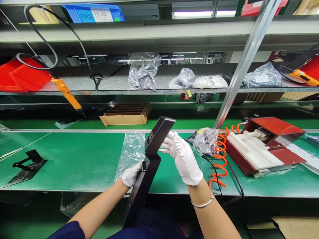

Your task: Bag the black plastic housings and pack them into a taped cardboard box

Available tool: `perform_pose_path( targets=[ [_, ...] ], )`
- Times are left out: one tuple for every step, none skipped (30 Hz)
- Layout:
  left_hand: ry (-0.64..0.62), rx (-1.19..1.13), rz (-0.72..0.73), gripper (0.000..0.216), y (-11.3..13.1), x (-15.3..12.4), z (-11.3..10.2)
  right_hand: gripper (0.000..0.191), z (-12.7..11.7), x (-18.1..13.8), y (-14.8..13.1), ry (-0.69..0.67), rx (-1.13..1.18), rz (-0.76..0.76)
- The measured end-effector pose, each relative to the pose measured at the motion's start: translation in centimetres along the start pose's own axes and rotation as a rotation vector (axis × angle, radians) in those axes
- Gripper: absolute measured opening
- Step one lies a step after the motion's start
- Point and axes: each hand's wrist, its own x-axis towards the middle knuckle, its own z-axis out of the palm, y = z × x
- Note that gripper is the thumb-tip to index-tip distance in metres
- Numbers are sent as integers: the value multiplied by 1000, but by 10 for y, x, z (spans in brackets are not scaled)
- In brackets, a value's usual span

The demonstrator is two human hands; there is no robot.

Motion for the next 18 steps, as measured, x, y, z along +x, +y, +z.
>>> perform_pose_path(
  targets=[
    [-1,29,11,52,2,-2,-3,68,-2,-1,0,8,7,-11],
    [-3,77,40,56,6,-4,-6,65,-3,-3,1,23,9,-28],
    [-6,149,84,60,11,-6,-9,61,-5,-5,2,49,1,-49],
    [-9,239,133,65,18,-7,-11,58,-7,-8,3,81,-18,-68],
    [-5,338,181,69,26,-9,-14,55,-8,-10,5,115,-47,-86],
    [8,437,217,72,36,-11,-16,54,-9,-13,5,144,-83,-99],
    [34,527,243,72,46,-13,-18,54,-10,-16,6,165,-117,-108],
    [69,601,257,70,55,-15,-19,55,-11,-18,6,178,-143,-114],
    [112,662,263,65,64,-17,-20,56,-12,-19,7,178,-157,-116],
    [156,715,268,59,71,-20,-20,57,-12,-21,7,172,-159,-116],
    [191,766,269,54,77,-23,-20,57,-13,-22,7,168,-156,-113],
    [219,809,265,50,81,-26,-19,57,-13,-22,8,162,-152,-109],
    [242,846,256,47,84,-28,-18,56,-13,-22,9,158,-150,-108],
    [263,887,242,45,87,-29,-17,55,-14,-22,10,157,-156,-113],
    [285,939,238,42,88,-30,-16,54,-14,-23,11,159,-172,-123],
    [309,1004,250,41,90,-31,-15,53,-15,-23,12,164,-194,-139],
    [331,1081,284,38,91,-31,-14,51,-16,-23,14,172,-218,-156],
    [348,1164,334,35,93,-31,-14,51,-17,-24,15,182,-243,-171]
  ],
)
